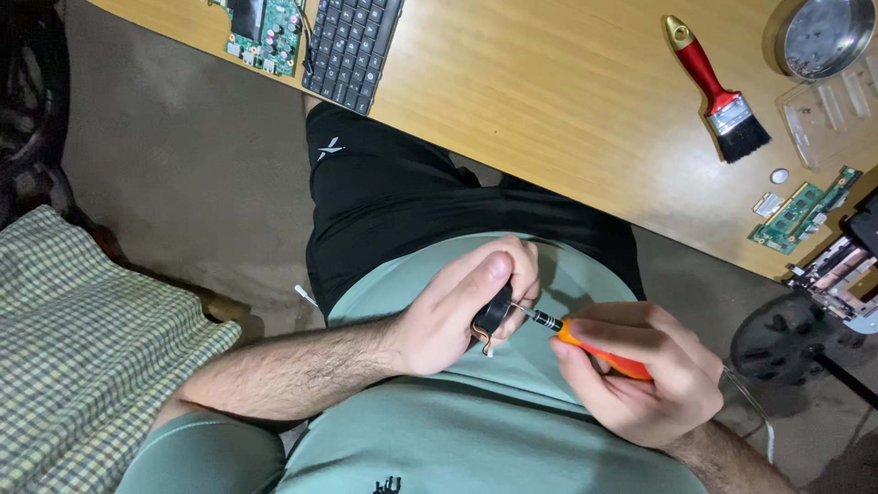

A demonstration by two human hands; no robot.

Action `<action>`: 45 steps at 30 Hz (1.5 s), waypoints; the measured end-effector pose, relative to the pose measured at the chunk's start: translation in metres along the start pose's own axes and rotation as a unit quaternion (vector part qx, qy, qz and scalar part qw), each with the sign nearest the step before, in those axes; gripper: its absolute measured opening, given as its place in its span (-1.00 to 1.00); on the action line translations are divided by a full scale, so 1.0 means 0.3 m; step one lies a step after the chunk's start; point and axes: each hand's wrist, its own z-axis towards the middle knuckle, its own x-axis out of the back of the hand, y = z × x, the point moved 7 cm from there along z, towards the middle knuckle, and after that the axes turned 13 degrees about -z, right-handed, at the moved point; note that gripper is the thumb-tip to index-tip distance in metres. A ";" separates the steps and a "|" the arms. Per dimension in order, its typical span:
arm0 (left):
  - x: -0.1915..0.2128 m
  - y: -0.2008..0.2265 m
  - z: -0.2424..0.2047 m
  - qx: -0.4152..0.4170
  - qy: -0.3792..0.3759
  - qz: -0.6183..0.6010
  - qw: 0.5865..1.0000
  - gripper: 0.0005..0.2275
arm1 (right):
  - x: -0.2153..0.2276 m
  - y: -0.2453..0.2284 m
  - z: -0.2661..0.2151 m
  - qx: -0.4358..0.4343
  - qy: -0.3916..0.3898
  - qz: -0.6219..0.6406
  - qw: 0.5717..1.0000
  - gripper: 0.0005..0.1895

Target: The person uses a screwdriver to unscrew and remove a small screw from a circular electronic component held in their left hand. They then place the screw on the table and continue to manipulate the component with the screwdriver.

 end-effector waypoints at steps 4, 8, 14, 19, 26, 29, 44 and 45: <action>-0.004 0.001 0.004 0.009 0.004 -0.002 1.000 -0.59 | 0.002 0.002 -0.006 -0.009 0.003 -0.002 1.000 -0.77; -0.020 0.011 0.011 -0.007 -0.012 -0.005 1.000 -0.58 | -0.006 0.027 -0.023 -0.017 -0.009 -0.020 1.000 -0.78; -0.005 0.004 0.011 0.008 -0.010 0.002 1.000 -0.54 | -0.018 0.062 -0.066 -0.043 -0.009 0.000 0.999 -0.75; 0.007 -0.006 0.018 0.025 0.000 0.001 1.000 -0.53 | -0.025 0.070 -0.078 -0.057 -0.029 -0.038 0.997 -0.77; 0.032 -0.059 0.014 0.110 0.023 -0.054 0.992 -0.50 | -0.022 0.053 -0.067 -0.077 -0.034 -0.031 0.996 -0.73; 0.040 -0.073 0.013 0.123 0.026 -0.069 0.990 -0.48 | -0.017 0.012 -0.034 -0.028 -0.002 -0.065 0.998 -0.77; 0.065 -0.094 0.015 0.140 0.058 -0.042 0.987 -0.48 | -0.022 0.025 -0.102 0.079 0.067 -0.095 0.990 -0.70; 0.065 -0.098 0.015 0.138 0.057 -0.047 0.988 -0.48 | -0.024 0.029 -0.112 0.087 0.073 -0.097 0.989 -0.67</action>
